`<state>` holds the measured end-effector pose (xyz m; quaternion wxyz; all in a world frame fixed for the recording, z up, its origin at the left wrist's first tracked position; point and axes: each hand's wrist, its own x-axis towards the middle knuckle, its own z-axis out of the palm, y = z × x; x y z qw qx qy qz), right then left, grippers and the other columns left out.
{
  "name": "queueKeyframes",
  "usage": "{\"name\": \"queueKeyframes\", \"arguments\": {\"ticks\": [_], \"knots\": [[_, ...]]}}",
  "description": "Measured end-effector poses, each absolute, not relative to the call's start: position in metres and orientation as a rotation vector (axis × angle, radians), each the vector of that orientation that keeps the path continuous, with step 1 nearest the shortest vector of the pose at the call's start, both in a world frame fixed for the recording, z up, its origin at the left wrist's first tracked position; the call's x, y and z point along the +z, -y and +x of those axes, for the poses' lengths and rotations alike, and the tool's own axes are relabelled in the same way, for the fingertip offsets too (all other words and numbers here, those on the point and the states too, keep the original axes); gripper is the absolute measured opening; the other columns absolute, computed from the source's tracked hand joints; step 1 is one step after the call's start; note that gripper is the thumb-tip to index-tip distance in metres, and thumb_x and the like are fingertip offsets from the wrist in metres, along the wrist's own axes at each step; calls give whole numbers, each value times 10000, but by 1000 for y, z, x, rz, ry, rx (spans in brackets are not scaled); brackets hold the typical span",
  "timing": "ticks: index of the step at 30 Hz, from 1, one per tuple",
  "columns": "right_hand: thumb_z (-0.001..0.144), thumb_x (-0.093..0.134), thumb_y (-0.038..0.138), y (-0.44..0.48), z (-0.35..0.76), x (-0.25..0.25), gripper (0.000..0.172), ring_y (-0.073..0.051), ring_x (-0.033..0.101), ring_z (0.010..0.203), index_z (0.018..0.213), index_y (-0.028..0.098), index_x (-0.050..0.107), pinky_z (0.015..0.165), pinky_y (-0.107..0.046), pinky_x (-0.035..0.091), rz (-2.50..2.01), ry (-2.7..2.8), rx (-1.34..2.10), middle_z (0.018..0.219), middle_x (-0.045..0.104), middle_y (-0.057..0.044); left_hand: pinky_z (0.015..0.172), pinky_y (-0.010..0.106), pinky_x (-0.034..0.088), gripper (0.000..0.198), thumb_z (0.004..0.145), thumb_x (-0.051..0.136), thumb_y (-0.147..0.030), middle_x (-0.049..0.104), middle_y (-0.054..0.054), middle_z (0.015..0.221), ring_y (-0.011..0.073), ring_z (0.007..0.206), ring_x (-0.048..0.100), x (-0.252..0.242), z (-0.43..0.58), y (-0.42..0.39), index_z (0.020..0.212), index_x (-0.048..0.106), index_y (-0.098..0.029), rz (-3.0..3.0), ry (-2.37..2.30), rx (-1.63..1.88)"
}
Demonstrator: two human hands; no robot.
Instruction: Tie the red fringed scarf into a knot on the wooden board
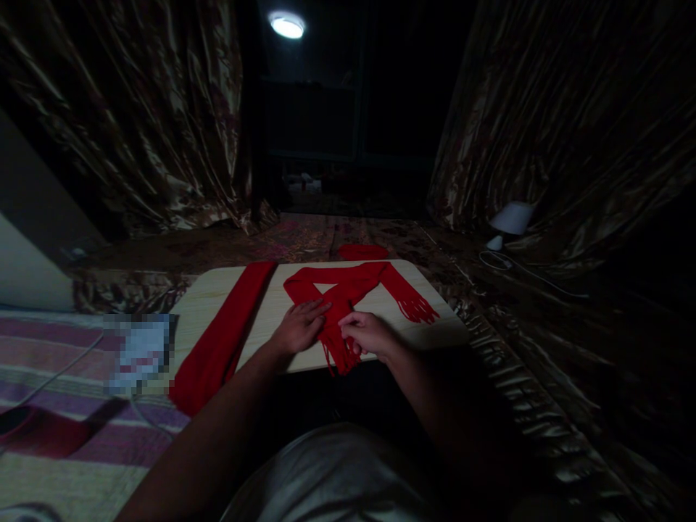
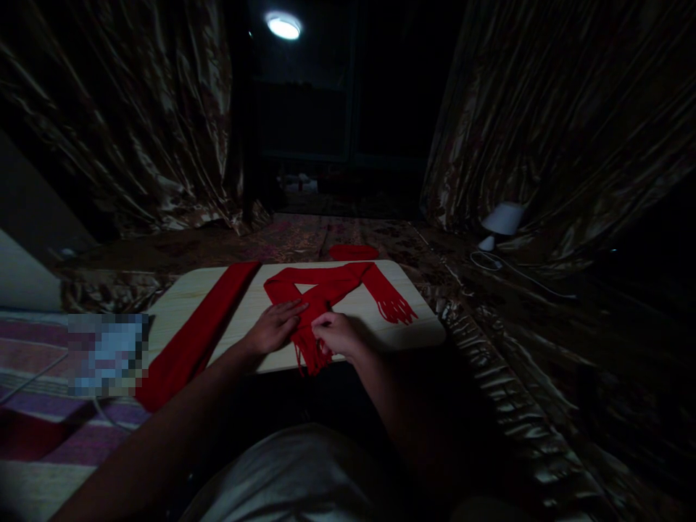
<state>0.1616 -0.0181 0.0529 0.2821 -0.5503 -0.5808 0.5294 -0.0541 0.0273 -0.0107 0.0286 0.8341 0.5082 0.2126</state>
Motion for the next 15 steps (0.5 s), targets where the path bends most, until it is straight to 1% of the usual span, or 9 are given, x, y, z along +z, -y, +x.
{"name": "queueKeyframes", "arguments": {"ticks": [4,8,10,13,15], "knots": [[875,607,187,19,159,55,202,-66,512,382,1075,186,635,346,-175,268,-1511,1547,1420,598,604,62,1131,491,355,506,1027,293,-458,518,60,1495,249,1373,480,-10,-54,-27,1472,495,-327,2576,-1572,654],[874,627,213,20,159,54,132,-46,482,358,1000,177,641,334,-177,253,-1516,1567,1441,655,629,46,1125,487,360,512,1030,281,-452,518,70,1494,248,1376,476,-10,-54,-28,1473,496,-313,2589,-1570,642],[883,613,204,20,159,53,151,-47,504,368,1031,183,632,333,-172,259,-1489,1536,1478,673,634,46,1120,494,364,515,1031,277,-453,518,75,1494,253,1370,481,-10,-54,-28,1473,498,-308,2598,-1564,646],[898,586,191,20,159,50,222,-55,543,392,1119,204,608,335,-164,277,-1428,1468,1557,693,633,53,1114,498,375,512,1029,282,-448,530,72,1483,257,1353,498,-11,-54,-28,1467,506,-305,2611,-1549,675],[906,578,202,19,159,47,206,-49,531,382,1108,208,616,331,-161,273,-1398,1463,1630,692,626,56,1111,493,381,509,1029,287,-436,537,72,1476,254,1351,500,-11,-54,-28,1462,513,-295,2631,-1533,689]]}}
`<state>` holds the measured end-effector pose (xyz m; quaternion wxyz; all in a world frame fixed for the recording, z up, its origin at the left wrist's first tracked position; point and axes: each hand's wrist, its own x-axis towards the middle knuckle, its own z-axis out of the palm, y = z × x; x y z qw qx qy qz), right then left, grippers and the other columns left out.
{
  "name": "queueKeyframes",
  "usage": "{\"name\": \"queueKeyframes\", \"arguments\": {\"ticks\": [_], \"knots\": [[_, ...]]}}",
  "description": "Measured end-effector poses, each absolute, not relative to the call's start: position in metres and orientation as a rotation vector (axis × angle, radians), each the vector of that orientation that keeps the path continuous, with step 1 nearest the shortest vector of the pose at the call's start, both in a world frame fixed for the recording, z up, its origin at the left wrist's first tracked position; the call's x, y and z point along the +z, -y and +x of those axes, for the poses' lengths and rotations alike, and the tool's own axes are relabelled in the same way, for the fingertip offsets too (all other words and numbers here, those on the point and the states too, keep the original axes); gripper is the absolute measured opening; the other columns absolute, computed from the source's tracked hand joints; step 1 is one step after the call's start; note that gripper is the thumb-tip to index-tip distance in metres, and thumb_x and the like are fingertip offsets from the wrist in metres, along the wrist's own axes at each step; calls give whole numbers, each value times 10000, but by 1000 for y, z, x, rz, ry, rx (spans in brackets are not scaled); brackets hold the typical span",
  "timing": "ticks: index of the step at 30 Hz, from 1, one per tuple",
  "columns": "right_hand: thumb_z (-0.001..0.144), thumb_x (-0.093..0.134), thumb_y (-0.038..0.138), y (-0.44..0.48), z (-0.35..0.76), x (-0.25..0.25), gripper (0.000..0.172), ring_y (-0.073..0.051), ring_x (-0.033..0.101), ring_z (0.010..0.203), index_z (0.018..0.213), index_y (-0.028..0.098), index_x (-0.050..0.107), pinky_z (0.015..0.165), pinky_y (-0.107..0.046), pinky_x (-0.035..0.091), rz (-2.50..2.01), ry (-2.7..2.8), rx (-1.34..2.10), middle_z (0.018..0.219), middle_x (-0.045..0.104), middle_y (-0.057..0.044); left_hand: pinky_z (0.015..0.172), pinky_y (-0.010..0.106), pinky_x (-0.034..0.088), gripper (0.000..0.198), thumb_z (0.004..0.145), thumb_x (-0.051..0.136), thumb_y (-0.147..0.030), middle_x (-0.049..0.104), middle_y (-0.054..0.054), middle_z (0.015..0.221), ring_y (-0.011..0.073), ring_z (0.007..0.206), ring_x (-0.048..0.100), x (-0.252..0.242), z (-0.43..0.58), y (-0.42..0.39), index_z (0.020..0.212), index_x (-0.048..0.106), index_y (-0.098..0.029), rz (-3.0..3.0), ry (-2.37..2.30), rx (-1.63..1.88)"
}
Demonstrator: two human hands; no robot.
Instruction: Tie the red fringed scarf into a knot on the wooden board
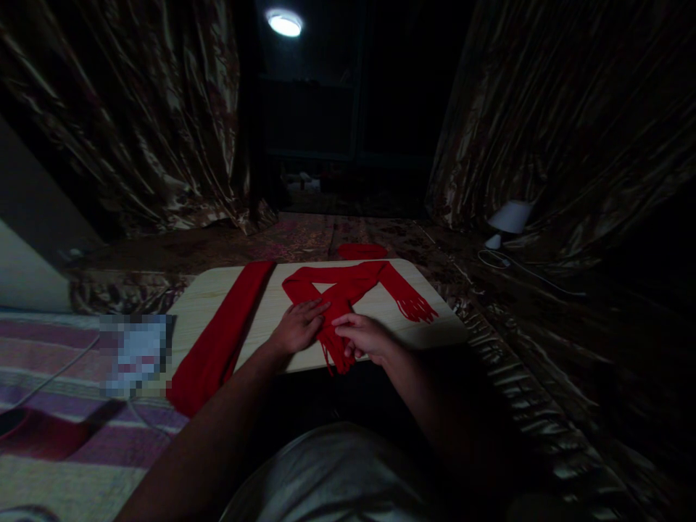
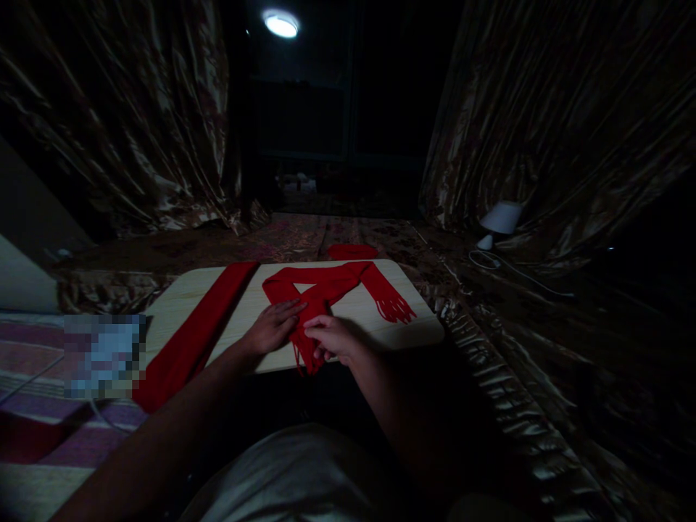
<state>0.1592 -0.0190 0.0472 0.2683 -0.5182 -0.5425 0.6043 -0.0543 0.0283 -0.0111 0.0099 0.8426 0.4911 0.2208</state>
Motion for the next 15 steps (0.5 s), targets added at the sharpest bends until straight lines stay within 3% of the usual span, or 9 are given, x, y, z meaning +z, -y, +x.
{"name": "queueKeyframes", "arguments": {"ticks": [3,9,15], "knots": [[911,583,221,17,158,44,175,-36,511,373,1078,203,631,332,-150,258,-1379,1473,1695,685,622,55,1110,488,386,503,1030,287,-420,550,69,1465,248,1355,497,-12,-54,-28,1453,525,-288,2643,-1519,686],[920,568,207,15,156,46,284,-48,553,394,1203,208,598,328,-156,256,-1327,1466,1708,752,663,36,1099,485,399,495,1029,304,-408,548,84,1464,252,1344,509,-14,-56,-30,1454,526,-285,2658,-1520,700],[877,615,171,11,156,40,174,-40,464,385,1047,165,655,347,-150,246,-1212,1585,1821,592,581,66,1115,481,378,502,1023,300,-397,546,61,1468,245,1367,484,-12,-56,-29,1461,515,-283,2664,-1512,675]]}}
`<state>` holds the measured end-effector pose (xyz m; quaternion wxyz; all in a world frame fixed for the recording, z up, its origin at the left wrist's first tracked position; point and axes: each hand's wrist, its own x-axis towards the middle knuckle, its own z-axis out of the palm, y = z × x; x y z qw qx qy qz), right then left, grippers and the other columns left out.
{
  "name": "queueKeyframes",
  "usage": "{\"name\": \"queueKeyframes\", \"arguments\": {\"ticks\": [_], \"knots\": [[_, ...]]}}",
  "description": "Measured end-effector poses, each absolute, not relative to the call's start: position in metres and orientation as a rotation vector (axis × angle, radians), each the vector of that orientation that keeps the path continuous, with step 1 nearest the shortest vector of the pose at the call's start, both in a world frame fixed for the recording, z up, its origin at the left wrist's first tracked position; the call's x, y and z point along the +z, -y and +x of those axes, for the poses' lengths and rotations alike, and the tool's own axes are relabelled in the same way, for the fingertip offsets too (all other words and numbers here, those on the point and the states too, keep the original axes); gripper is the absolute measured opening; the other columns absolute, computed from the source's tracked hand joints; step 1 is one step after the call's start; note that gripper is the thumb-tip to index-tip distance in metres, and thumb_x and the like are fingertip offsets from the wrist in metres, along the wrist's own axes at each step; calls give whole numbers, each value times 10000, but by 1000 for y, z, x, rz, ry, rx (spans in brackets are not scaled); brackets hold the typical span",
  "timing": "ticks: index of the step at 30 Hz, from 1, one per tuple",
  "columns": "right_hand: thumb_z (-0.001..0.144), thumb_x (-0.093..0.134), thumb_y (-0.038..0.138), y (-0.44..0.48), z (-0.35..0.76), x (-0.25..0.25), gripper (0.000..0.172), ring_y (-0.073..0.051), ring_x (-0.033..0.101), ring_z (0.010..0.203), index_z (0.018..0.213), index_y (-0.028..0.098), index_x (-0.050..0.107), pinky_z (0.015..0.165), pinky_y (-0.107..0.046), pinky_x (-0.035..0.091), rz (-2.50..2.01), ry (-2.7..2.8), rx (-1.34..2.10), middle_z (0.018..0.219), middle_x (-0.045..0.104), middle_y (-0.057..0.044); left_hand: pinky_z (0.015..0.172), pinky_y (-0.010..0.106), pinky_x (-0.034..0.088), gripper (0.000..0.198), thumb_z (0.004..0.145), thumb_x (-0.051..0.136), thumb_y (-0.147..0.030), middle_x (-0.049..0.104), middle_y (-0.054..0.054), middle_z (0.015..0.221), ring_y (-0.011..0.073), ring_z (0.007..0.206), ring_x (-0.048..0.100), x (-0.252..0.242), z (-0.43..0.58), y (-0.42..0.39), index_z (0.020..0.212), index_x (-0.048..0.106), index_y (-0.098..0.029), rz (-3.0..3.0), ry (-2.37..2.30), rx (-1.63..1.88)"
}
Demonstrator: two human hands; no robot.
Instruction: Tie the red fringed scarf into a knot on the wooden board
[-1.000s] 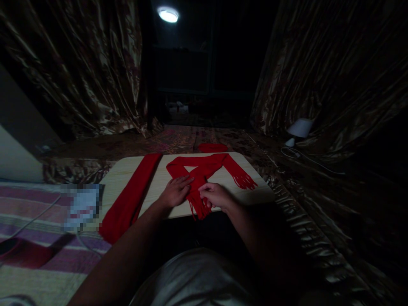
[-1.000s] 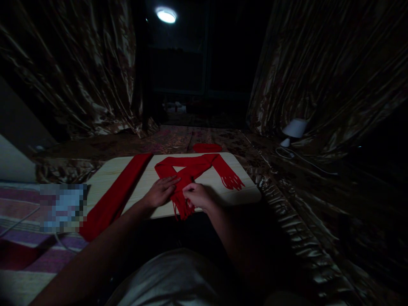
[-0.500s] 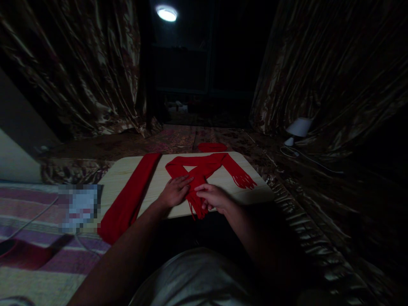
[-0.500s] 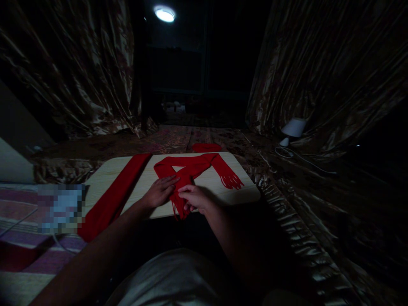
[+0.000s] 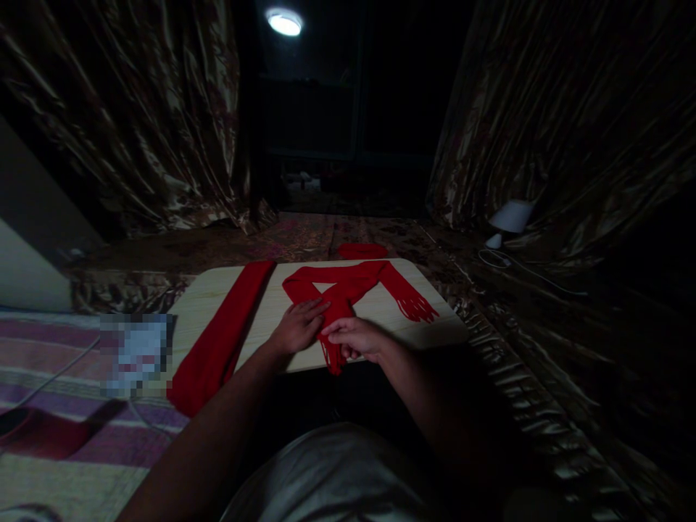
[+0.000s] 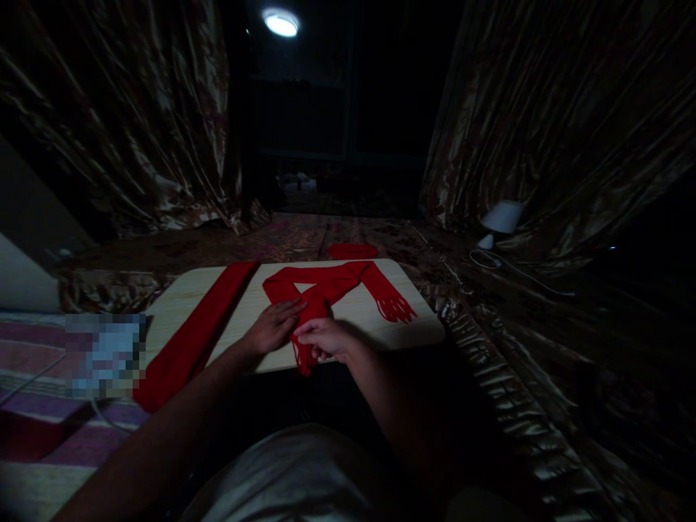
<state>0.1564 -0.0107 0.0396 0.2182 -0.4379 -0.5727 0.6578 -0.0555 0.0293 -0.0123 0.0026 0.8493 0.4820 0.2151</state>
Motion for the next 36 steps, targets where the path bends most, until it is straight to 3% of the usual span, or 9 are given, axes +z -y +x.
{"name": "queueKeyframes", "arguments": {"ticks": [7,16,19,25,31,36], "knots": [[734,746,181,16,163,38,143,-21,313,364,819,142,638,386,-164,203,-1174,1538,1741,520,537,84,1127,478,361,508,1026,292,-419,536,67,1477,241,1376,477,-11,-54,-29,1471,502,-293,2605,-1535,663],[632,795,268,25,190,47,223,-64,478,508,768,116,706,494,-185,302,-1030,1793,1667,612,647,7,1124,480,367,510,1027,298,-438,526,81,1483,243,1374,480,-11,-55,-30,1474,498,-295,2605,-1526,669],[644,790,296,27,197,50,241,-80,530,564,786,118,713,526,-188,341,-972,1844,1679,681,688,-20,1125,489,364,504,1026,301,-444,523,67,1489,245,1378,475,-11,-55,-29,1467,503,-311,2587,-1560,661],[707,736,312,31,205,61,240,-54,439,460,849,121,707,449,-188,301,-895,1948,1765,694,701,-23,1135,482,357,506,1026,296,-452,509,60,1502,238,1376,475,-11,-54,-28,1472,496,-319,2584,-1550,665],[779,618,172,10,198,49,26,-54,457,440,771,151,630,424,-173,344,-1276,1582,1309,669,676,7,1126,498,364,522,1022,285,-459,520,71,1492,255,1361,489,-10,-54,-29,1468,505,-302,2580,-1558,663],[818,628,165,5,190,41,10,-67,516,446,824,158,628,415,-174,341,-1486,1593,1258,621,624,37,1129,487,358,528,1023,273,-466,511,67,1500,253,1367,484,-10,-54,-28,1471,503,-309,2587,-1549,655]]}}
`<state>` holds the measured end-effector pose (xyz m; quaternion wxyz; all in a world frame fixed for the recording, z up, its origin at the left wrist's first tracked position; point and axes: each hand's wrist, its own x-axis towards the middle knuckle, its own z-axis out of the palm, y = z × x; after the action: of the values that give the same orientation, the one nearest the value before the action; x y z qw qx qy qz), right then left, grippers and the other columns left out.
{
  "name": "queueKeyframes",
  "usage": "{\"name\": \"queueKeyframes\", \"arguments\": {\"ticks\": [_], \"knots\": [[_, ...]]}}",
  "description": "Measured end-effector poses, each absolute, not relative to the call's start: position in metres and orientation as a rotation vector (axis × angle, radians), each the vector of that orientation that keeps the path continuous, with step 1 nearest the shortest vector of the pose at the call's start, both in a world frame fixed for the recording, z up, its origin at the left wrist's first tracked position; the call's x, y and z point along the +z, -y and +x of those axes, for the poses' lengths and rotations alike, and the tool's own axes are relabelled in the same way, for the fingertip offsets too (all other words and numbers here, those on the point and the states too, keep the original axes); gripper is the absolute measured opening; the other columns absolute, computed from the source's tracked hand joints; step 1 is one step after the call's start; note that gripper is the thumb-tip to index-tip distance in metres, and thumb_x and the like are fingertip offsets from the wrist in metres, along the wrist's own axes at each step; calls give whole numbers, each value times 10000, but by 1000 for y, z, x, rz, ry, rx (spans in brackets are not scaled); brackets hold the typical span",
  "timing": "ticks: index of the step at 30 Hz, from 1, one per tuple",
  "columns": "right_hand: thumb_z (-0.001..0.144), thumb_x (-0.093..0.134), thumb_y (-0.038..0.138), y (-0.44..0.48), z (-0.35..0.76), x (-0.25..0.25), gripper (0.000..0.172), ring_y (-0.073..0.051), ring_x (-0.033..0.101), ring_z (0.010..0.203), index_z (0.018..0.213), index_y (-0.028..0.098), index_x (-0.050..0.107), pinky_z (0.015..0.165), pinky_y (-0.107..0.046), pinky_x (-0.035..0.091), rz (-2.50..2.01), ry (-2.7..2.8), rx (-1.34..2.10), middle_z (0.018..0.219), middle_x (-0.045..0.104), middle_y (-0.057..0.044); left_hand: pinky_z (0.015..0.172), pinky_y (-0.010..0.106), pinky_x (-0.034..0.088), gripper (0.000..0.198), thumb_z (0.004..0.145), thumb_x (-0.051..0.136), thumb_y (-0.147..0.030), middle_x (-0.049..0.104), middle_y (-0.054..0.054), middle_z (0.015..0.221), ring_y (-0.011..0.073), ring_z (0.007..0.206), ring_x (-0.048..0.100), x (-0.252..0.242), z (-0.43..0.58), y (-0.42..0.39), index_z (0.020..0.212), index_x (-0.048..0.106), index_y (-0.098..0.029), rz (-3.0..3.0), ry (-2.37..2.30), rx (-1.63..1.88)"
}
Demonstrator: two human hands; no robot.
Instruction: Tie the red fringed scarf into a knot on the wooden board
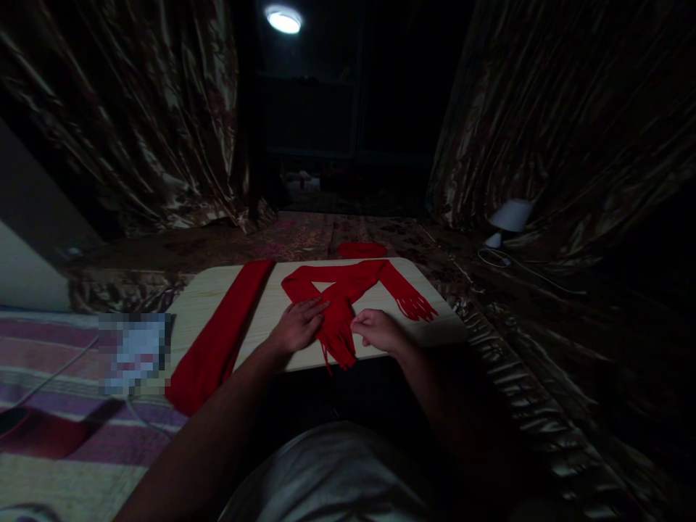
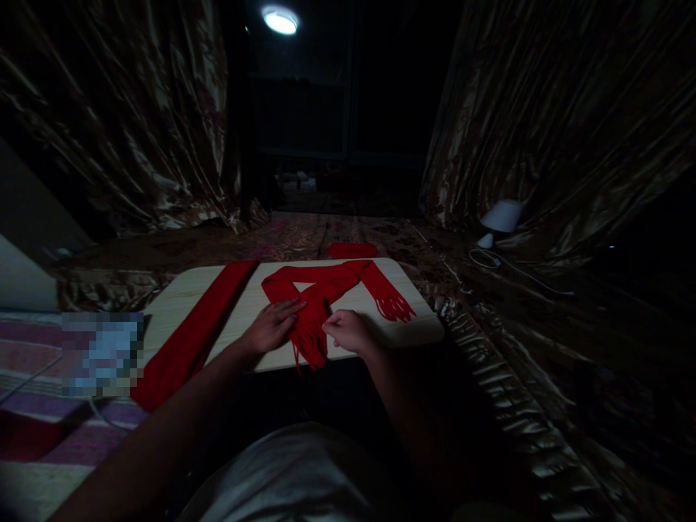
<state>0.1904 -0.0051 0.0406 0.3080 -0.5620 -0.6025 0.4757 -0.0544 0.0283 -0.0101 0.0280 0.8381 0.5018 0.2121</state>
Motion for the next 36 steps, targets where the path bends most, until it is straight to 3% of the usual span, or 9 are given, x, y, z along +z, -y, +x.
{"name": "queueKeyframes", "arguments": {"ticks": [6,13,19,26,31,36], "knots": [[827,629,193,5,175,36,89,-50,478,419,907,183,592,360,-157,247,-1469,1485,1363,626,590,62,1127,488,358,527,1027,275,-447,514,87,1496,259,1369,479,-9,-54,-27,1473,504,-284,2606,-1536,653],[806,620,187,3,165,33,126,-59,475,414,917,207,562,368,-132,260,-1356,1432,1440,533,526,89,1141,503,345,509,1023,303,-450,512,61,1500,256,1372,475,-10,-53,-27,1473,498,-311,2569,-1551,654],[827,645,261,4,168,33,131,-52,491,410,909,209,558,359,-135,257,-1226,1406,1697,604,542,84,1146,491,339,521,1023,288,-458,489,54,1520,259,1380,466,-9,-53,-26,1474,498,-303,2564,-1551,655],[906,549,178,7,169,44,400,-64,506,392,1303,181,591,376,-158,323,-1184,1575,1840,599,615,50,1133,489,353,508,1023,307,-432,510,67,1501,252,1368,478,-11,-54,-28,1473,500,-295,2595,-1533,675],[902,547,195,6,170,40,281,-62,423,353,1113,115,714,380,-159,282,-1195,1711,1808,431,519,60,1134,481,352,512,1021,306,-438,534,65,1481,244,1363,484,-10,-54,-28,1470,503,-289,2601,-1536,662],[839,645,286,7,182,35,229,-58,416,367,940,111,753,394,-164,263,-1205,1785,1721,419,516,54,1132,476,354,521,1024,292,-435,520,72,1492,250,1367,481,-11,-54,-29,1477,497,-278,2630,-1527,663]]}}
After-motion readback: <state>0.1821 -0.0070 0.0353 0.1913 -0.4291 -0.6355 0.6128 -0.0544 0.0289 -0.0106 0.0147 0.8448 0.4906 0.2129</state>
